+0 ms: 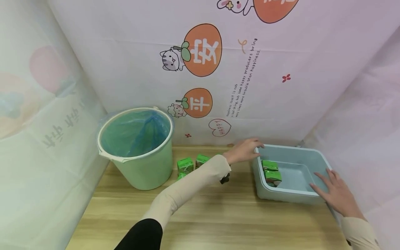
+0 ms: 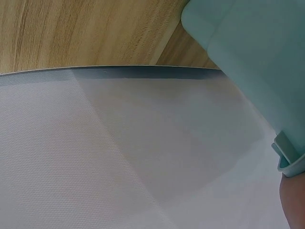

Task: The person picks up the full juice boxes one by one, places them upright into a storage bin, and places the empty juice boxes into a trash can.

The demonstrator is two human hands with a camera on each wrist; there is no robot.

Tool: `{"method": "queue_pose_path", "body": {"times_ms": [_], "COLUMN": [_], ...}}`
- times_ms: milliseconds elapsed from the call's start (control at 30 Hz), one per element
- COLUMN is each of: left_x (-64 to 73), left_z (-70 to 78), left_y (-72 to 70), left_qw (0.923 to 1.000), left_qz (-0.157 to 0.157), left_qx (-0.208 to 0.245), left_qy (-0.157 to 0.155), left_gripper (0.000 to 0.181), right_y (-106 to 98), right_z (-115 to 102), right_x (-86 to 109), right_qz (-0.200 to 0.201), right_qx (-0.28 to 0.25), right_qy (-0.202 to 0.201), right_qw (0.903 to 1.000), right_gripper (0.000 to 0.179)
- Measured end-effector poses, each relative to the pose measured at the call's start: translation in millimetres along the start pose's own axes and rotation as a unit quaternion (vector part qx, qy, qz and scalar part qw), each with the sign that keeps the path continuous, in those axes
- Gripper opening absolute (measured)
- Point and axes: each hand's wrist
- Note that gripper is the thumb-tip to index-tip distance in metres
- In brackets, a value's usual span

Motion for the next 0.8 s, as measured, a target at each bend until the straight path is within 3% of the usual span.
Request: {"method": "queue_pose_path", "body": {"times_ms": [233, 800], "left_x": [15.7, 47.8], "left_z": [-17.3, -63.0], "left_y": [-3.0, 12.0], "left_qw": [0.9997, 0.995], "left_qz": [0.007, -0.016], "left_qx": [0.021, -0.015], "left_qy": [-0.001, -0.098], "left_gripper": [0.04, 0.046], "right_y": [-1, 0], "right_z": [2, 1], "right_x": [-0.5, -0.3], "right_qz": [0.002, 0.007], "right_qx": [-0.002, -0.007], "right_qy": [-0.005, 0.001], "right_qw": [1.0, 1.0], "right_gripper": [0.062, 0.061]}}
Point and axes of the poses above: each hand's wrist, its own x-axis away from the middle knuckle, its own y-axis out of the palm, z = x × y, and after that the axes turned 2 degrees about x, right-handed
